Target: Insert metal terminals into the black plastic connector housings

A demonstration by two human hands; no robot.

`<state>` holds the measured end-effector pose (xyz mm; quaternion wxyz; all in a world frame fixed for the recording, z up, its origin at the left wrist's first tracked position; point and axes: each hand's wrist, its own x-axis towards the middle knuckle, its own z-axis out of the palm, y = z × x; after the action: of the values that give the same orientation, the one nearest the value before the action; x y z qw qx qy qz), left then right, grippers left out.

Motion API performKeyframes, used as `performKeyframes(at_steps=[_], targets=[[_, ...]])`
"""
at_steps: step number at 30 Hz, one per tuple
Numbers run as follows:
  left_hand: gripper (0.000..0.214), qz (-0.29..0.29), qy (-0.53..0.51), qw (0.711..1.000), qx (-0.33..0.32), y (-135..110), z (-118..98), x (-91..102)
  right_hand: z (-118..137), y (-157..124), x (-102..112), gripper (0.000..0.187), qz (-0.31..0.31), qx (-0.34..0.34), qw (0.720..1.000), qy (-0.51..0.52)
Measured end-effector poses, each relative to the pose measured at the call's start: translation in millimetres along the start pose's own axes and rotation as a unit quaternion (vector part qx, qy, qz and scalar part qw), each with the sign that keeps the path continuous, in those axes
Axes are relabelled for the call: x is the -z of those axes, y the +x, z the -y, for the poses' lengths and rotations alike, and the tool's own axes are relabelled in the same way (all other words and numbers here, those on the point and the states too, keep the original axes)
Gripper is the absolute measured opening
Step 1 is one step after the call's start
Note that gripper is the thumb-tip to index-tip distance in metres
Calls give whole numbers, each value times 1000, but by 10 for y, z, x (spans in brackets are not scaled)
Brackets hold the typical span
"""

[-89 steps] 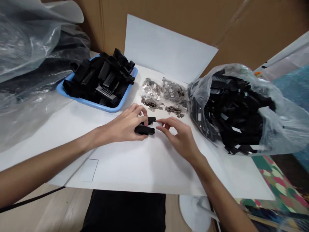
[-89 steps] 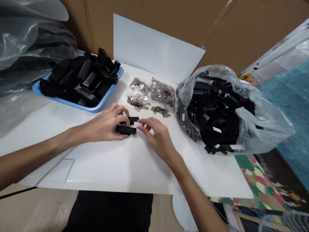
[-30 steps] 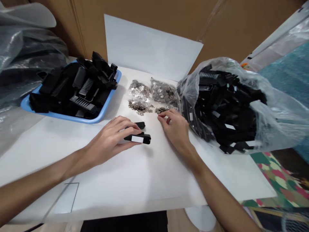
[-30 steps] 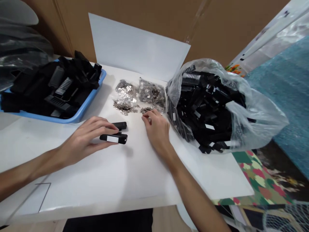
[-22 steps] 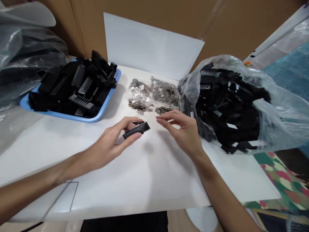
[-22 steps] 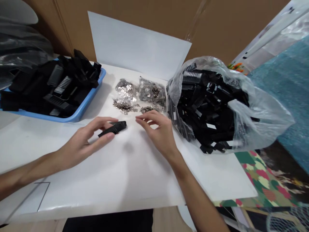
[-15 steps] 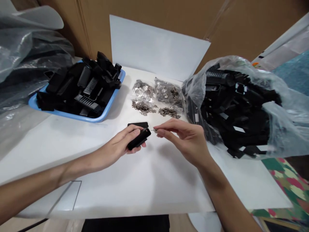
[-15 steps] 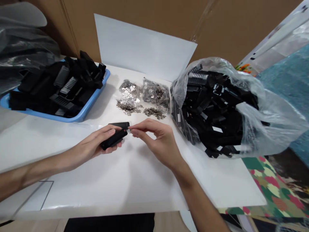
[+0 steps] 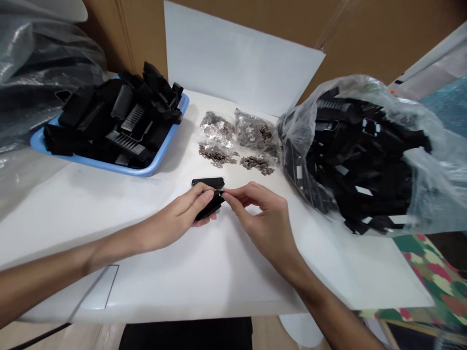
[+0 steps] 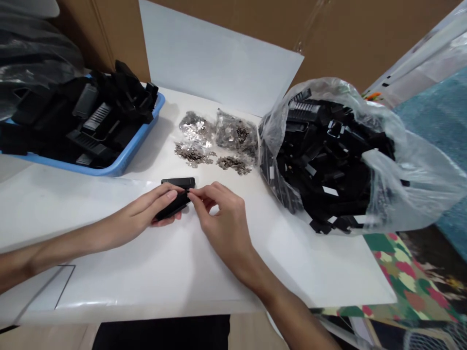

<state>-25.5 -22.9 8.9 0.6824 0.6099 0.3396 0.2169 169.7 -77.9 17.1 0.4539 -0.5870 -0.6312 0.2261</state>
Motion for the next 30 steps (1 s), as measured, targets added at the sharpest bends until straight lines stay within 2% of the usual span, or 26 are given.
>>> performKeyframes(at_steps=[3, 7, 10, 12, 15, 17, 21, 24, 30], targets=[[45, -6, -2, 1000, -7, 1, -3, -1, -33, 24, 1, 11, 12, -31, 999, 38], [46, -4, 3, 1000, -3, 11, -9, 25, -105, 108, 85, 23, 79, -87, 984, 136], [50, 4, 33, 999, -5, 16, -36, 35, -164, 152, 168, 31, 157, -47, 972, 168], [49, 0, 63, 998, -13, 5, -48, 34, -206, 161, 196, 29, 185, -9, 970, 160], [37, -53, 144, 986, -60, -43, -36, 36, -258, 154, 187, 23, 171, 11, 976, 137], [33, -76, 218, 966, -115, -83, -8, 48, -272, 151, 169, 22, 172, 7, 976, 131], [28, -48, 326, 918, -222, -125, 49, 75, -253, 159, 166, 18, 176, 30, 973, 147], [26, -43, 365, 897, -244, -118, 50, 80, -242, 167, 179, 17, 175, 47, 973, 143], [28, -38, 391, 876, -280, -111, 12, 94, -256, 170, 179, 17, 176, 56, 970, 156]])
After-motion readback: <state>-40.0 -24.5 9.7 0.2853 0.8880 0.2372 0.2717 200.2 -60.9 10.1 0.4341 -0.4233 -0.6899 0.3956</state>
